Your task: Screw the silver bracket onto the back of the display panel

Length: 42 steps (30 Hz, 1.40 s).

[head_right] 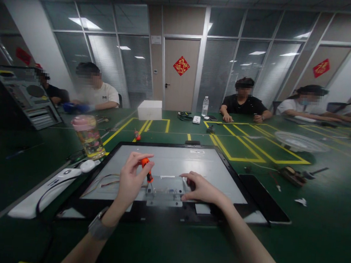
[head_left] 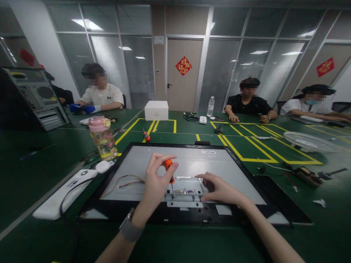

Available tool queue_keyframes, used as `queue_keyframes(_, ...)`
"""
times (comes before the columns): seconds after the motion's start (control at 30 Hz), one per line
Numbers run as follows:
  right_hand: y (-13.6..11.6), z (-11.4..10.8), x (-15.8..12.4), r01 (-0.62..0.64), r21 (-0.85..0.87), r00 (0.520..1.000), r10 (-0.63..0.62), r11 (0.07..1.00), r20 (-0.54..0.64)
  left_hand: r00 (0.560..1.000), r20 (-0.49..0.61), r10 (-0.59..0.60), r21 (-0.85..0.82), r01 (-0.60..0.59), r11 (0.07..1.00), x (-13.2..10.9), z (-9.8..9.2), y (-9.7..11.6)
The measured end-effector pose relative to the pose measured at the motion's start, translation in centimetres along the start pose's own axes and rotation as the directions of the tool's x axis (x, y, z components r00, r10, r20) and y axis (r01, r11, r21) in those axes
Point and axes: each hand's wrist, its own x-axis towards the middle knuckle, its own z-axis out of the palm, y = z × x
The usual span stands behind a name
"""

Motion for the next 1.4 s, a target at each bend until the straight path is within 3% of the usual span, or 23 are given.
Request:
queue_keyframes(0.2,0.2,0.1,0.0,0.016,-0.003,1.000,-0.016,1.000,-0.001,0.995,0.092,-0.043,-0.062,0.049,0.997,0.0,0.0,0.0)
queue_keyframes(0.37,0.1,0.1,-0.1,0.012,-0.007,1.000,-0.012,1.000,-0.003,0.998,0.047,0.036,0.041,-0.038,0.998,-0.1,0.0,0.3)
queue_keyframes(0.57,0.0,0.0,0.0,0.008,-0.004,1.000,-0.008,1.000,-0.001,0.991,0.098,-0.086,-0.016,0.088,0.996,-0.1,-0.1,0.4)
queue_keyframes(0.73,0.3,0.1,0.0,0.010,-0.005,1.000,-0.010,1.000,0.001,0.996,0.093,0.008,0.062,-0.014,0.998,-0.1,0.0,0.5)
queue_keyframes(0.87,0.4,0.2,0.0,0.021,0.003,1.000,-0.021,1.000,0.001,0.982,0.182,-0.050,-0.061,0.062,0.996,-0.4,-0.1,0.4)
queue_keyframes(0.93,0.3,0.1,0.0,0.022,0.009,1.000,-0.022,1.000,0.002,0.977,0.190,-0.097,-0.038,0.106,0.994,-0.4,-0.1,0.3)
queue_keyframes(1.03,0.0,0.1,0.0,0.007,0.009,1.000,-0.007,1.000,0.005,0.981,0.171,-0.087,0.085,0.073,0.994,-0.3,0.1,0.4)
queue_keyframes(1.27,0.0,0.0,-0.2,0.001,0.010,1.000,-0.001,1.000,0.003,0.985,0.074,0.158,0.341,-0.174,0.924,0.1,-0.6,0.4)
queue_keyframes(1.33,0.0,-0.1,-0.2,0.004,0.009,1.000,-0.004,1.000,0.002,0.981,-0.012,0.195,0.343,-0.179,0.922,0.1,-0.9,0.3)
queue_keyframes(1.4,-0.1,-0.1,-0.2,-0.002,0.009,1.000,0.002,1.000,0.004,0.982,-0.098,0.159,0.276,-0.126,0.953,0.1,-1.0,0.3)
